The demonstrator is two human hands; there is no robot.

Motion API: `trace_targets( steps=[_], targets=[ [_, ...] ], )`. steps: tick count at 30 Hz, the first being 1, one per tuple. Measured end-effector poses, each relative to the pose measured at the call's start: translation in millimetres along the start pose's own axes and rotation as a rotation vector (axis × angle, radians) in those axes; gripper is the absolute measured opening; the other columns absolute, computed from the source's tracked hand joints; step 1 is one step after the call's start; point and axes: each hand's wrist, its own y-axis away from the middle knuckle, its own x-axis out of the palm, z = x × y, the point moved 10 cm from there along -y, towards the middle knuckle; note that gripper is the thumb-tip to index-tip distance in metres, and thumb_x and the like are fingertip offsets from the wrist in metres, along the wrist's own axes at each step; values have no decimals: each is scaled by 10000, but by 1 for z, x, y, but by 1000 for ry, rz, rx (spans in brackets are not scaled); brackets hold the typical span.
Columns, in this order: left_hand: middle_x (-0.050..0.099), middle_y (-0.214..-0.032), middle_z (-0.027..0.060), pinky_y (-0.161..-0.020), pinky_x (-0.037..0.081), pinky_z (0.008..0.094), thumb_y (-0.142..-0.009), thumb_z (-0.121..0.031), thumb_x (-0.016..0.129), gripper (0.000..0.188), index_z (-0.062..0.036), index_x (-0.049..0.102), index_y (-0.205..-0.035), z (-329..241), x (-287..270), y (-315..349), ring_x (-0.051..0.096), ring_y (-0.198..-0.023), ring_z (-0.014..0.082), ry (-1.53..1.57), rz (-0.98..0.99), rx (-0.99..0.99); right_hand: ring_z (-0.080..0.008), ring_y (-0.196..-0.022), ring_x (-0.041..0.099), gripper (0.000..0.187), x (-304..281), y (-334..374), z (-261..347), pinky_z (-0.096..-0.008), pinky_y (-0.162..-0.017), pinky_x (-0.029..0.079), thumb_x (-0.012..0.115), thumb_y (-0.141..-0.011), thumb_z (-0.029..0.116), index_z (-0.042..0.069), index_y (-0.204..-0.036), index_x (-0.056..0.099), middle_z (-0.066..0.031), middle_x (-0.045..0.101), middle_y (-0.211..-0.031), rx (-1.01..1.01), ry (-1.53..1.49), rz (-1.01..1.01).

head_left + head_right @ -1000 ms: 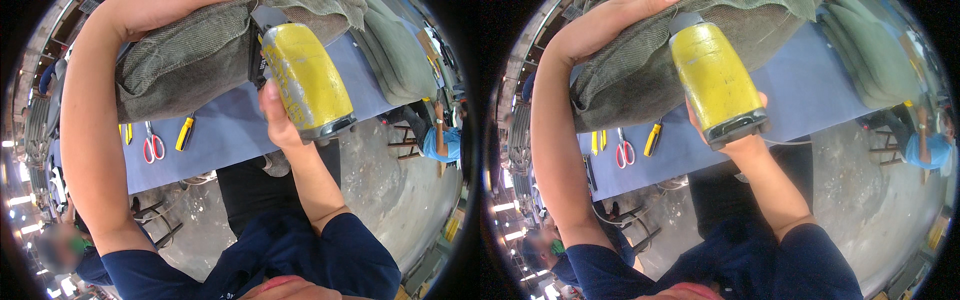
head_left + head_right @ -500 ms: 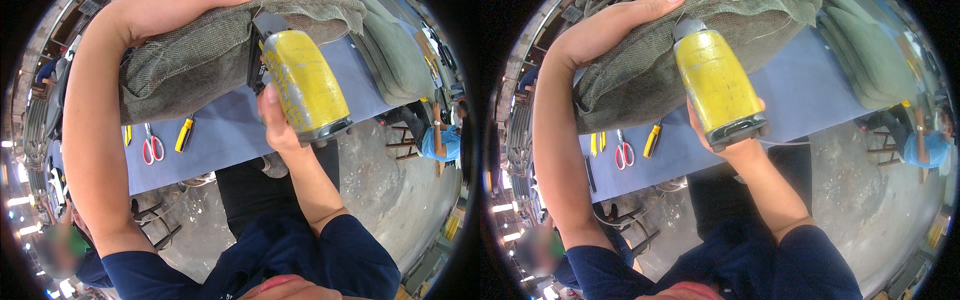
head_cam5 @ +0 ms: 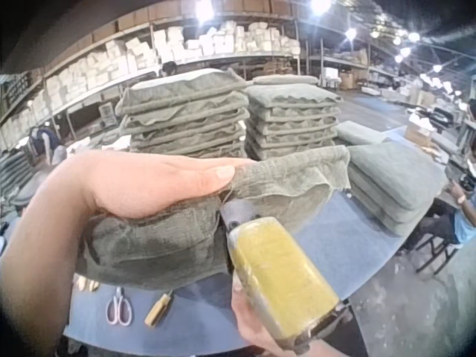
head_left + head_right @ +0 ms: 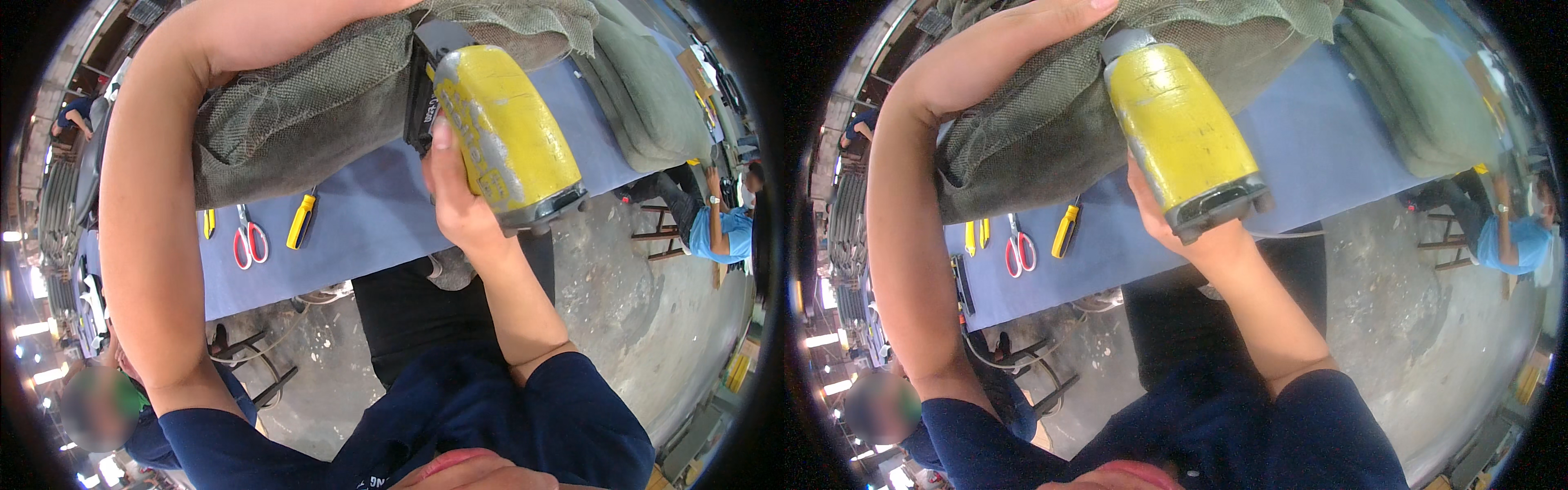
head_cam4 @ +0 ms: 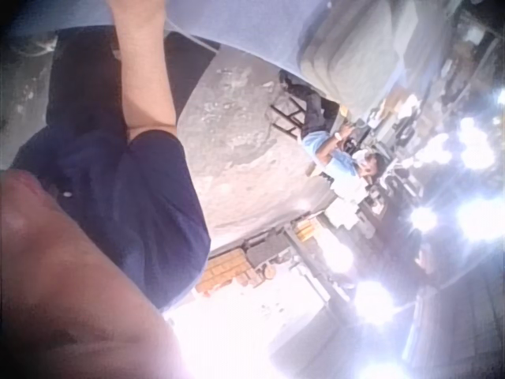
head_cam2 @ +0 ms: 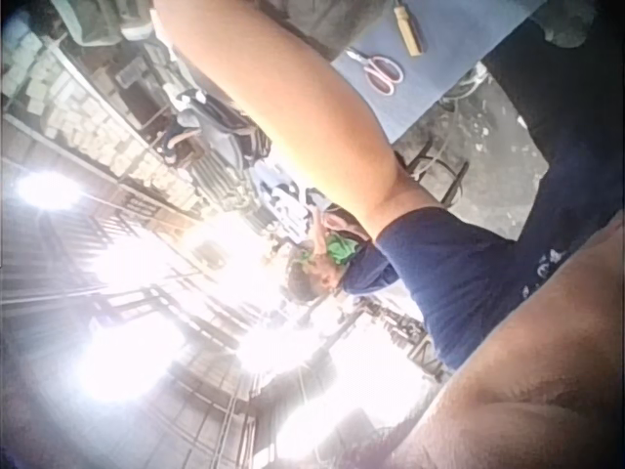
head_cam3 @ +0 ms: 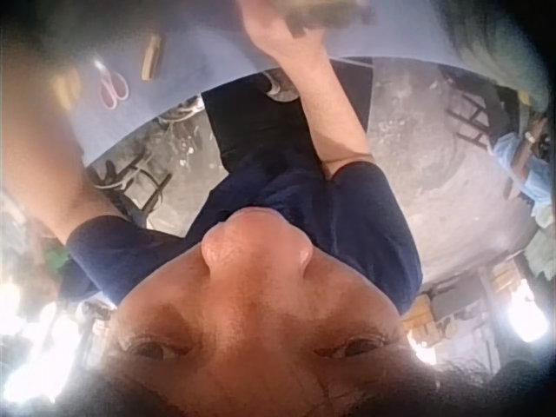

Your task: The person folds and staples green fabric pieces onto a flat surface using a yellow staple gun. They repeatedly pick up fabric, fold edges, and secure them with staples, then place finished pieces into a stack.

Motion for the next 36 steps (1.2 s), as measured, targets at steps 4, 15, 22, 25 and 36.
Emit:
trace_targets(
  steps=[4,15,22,25,36],
  targets=[
    [481,-1666,122,-1238,364,345,-1151,-473,430,578,-160,468,-1636,-5,-6,10,483,-1490,233,23,15,-26,-122,-652,618,284,5,-3,0,-277,-605,503,642,-1048,72,-66,-1296,627,-114,703,-956,103,-137,39],
    [570,-1597,70,-1204,386,318,-1142,-449,487,535,-180,537,-1602,14,-3,5,529,-1415,178,204,-40,-77,-165,-790,686,355,13,5,9,-303,-717,560,651,-1047,81,-89,-1354,596,-190,746,-1134,148,-121,37],
    [570,-1592,70,-1196,385,315,-1144,-437,486,535,-175,530,-1608,18,-3,-3,534,-1395,183,170,-33,-40,-181,-873,713,343,13,13,2,-330,-763,574,652,-1033,59,-99,-1336,617,-193,752,-1156,162,-103,67],
    [571,-1590,74,-1196,386,319,-1144,-440,483,541,-172,522,-1613,15,0,2,533,-1395,188,149,-45,-83,-151,-777,676,341,11,6,8,-306,-705,553,641,-1040,61,-93,-1343,612,-193,751,-1155,139,-70,38],
    [470,-1671,95,-1266,300,338,-1149,-474,443,627,-102,428,-1654,3,1,11,441,-1503,215,159,-33,-27,-194,-784,681,216,15,10,-20,-319,-728,537,723,-992,54,-31,-1189,697,-116,756,-1021,622,-458,48]
  ],
)
